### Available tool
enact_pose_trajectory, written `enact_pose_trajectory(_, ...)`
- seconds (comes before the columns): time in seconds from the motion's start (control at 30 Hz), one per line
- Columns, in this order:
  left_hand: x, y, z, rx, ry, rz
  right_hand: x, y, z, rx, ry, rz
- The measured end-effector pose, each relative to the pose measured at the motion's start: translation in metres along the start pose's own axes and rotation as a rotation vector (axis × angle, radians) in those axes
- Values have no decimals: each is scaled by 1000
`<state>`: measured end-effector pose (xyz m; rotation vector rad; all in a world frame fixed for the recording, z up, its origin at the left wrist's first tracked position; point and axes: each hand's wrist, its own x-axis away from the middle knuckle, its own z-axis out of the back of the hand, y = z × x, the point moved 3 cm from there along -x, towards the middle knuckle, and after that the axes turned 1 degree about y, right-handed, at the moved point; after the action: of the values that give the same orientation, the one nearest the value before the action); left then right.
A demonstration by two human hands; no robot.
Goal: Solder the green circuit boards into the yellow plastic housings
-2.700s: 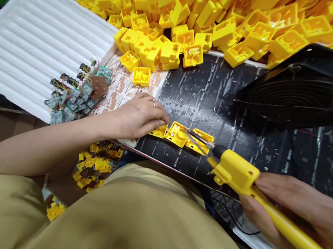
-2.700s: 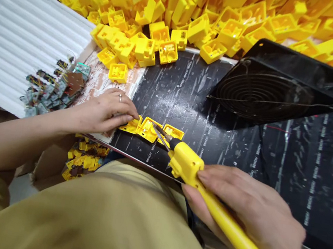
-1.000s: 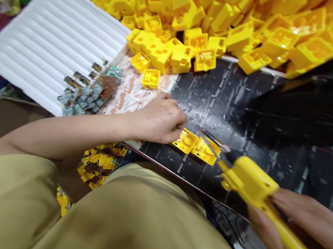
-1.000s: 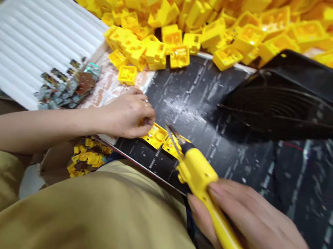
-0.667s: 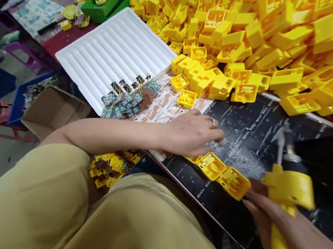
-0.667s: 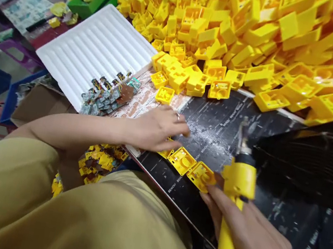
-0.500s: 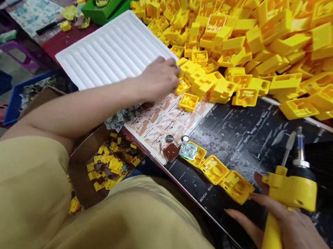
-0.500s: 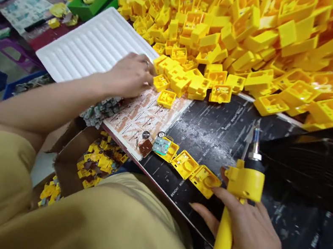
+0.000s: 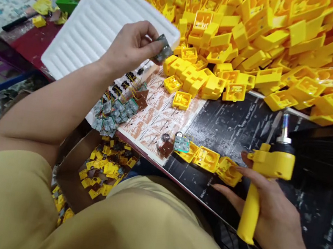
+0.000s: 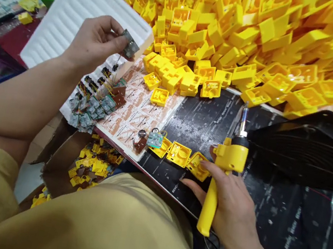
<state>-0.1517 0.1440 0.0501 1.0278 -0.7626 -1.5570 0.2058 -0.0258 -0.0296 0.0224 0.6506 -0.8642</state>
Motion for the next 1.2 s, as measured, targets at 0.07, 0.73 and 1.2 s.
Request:
enact_pose_trajectory(0.07, -8, -1, -7, 212, 103, 9, -3, -3, 3, -30, 41, -4)
enact_pose_trajectory(0.73, 105, 63, -170, 819, -834, 814, 1, -16, 30, -22, 346, -37)
enact_pose_trajectory(1.2, 111, 68, -159, 237, -426, -1, 6, -14, 34, 91, 317, 61)
